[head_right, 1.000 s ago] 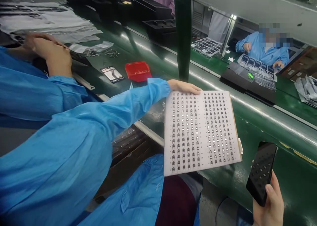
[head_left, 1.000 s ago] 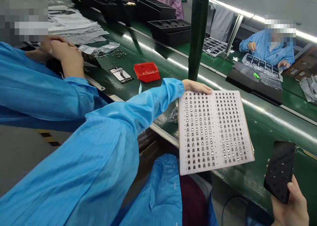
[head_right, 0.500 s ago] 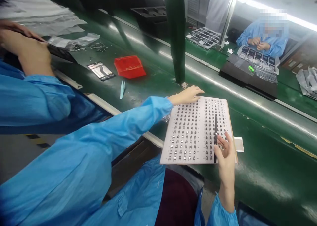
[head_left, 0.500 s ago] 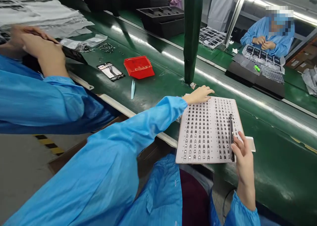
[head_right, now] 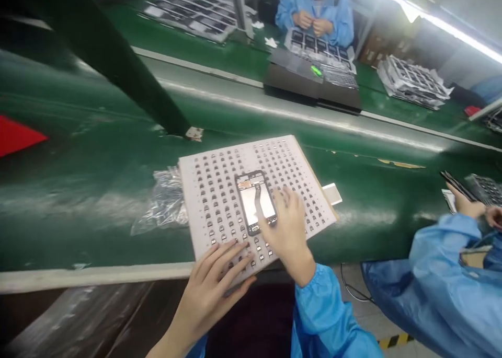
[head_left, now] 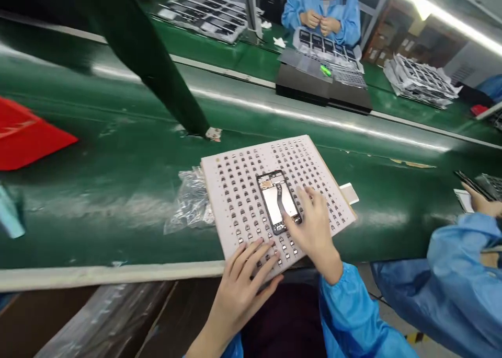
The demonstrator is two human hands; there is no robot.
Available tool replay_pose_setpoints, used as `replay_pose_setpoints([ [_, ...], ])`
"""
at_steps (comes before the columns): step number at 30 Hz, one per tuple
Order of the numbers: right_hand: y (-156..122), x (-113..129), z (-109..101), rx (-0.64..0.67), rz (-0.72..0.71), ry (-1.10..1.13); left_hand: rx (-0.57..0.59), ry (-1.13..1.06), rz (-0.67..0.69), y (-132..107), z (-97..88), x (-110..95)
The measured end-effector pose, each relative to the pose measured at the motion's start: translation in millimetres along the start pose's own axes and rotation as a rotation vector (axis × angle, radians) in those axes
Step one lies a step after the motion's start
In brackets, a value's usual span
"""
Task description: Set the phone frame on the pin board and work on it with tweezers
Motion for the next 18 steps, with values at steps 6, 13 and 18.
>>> replay_pose_setpoints([
  [6, -34.7, -132.6, -82.3, -0.082, 0.152, -0.033, -0.017, 0.113, 0.216, 0.8, -5.9, 2.1],
  [13, -48.0, -159.8, -76.6, 0.163, 0.050, -0.230, 0.050, 0.191, 0.314, -37.6, -9.3, 21.0],
  [18, -48.1, -182.9, -93.7, 0.057, 0.141, -0.165, -0.009, 0.086, 0.173, -59.5, -19.5, 31.5],
])
Point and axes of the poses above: each hand's wrist, its own y-axis towards the middle knuckle, its own z-axis out of the palm, x = y × z, the point moved 7 cm from there along y, towards the middle knuckle, and after that the axes turned 14 degrees about x, right-handed, at the moved point
